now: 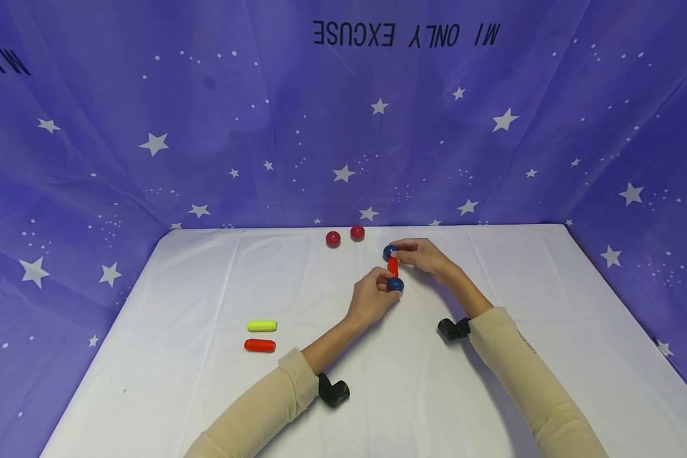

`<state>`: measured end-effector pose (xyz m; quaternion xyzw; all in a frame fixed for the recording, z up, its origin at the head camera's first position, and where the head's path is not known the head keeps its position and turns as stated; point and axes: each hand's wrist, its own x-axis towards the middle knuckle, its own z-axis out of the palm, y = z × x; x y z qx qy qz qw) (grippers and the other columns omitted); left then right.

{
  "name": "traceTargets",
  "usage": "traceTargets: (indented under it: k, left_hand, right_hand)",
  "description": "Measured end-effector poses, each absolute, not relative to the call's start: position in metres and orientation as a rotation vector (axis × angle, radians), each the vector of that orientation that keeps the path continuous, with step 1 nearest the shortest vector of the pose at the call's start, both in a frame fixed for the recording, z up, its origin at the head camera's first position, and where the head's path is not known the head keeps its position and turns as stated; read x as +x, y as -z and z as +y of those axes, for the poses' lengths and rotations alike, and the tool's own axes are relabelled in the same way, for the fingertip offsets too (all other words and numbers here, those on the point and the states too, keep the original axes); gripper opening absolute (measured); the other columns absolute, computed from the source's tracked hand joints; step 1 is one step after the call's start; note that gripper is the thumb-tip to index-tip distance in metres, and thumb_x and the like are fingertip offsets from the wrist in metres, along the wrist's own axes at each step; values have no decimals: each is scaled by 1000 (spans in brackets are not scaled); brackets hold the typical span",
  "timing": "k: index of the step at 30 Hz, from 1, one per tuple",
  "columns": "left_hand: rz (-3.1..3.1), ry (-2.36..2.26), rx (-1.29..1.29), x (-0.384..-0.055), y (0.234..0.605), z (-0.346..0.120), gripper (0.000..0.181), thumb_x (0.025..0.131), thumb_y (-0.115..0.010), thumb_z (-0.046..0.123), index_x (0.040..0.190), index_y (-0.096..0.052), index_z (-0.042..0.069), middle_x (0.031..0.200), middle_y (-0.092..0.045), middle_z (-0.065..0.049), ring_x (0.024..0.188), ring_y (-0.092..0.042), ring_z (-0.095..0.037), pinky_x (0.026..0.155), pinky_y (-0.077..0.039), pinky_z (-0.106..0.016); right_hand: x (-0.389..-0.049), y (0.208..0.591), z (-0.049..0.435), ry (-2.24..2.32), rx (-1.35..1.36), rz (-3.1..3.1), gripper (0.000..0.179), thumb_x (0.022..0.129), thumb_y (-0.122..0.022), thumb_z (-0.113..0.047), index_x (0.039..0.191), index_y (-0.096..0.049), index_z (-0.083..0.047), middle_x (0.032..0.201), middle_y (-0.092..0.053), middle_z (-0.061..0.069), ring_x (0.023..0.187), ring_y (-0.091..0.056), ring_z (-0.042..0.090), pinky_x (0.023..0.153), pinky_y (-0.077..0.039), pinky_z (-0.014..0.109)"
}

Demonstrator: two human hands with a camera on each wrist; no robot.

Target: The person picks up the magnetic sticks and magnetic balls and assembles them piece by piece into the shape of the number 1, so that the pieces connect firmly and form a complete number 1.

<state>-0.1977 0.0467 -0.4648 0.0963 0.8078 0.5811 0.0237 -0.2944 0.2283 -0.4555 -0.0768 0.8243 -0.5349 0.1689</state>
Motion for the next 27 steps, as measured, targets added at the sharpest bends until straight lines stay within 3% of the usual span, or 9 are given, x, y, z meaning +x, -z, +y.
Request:
traceTargets:
  k: [17, 27]
  left_hand:
    - [2527, -1765, 344, -199, 467, 47, 30, 83, -80, 3, 108, -65, 2, 97, -67, -10, 89, -65, -21, 79, -52, -24]
    - [2495, -1786, 340, -203, 471, 44, 28, 82, -81, 6, 107, -68, 4, 96, -69, -7, 85, -65, -13, 79, -53, -23]
  right_hand:
    - [-294, 456, 227, 1526, -185, 2340, 41, 97, -66, -19, 134, -61, -2, 130, -62, 16, 112, -59, 28, 100, -44, 41]
    - [-294, 454, 227, 1523, -179, 2338, 43, 95, -68, -20, 134, -62, -2, 130, -62, 17, 115, -58, 31, 101, -42, 43]
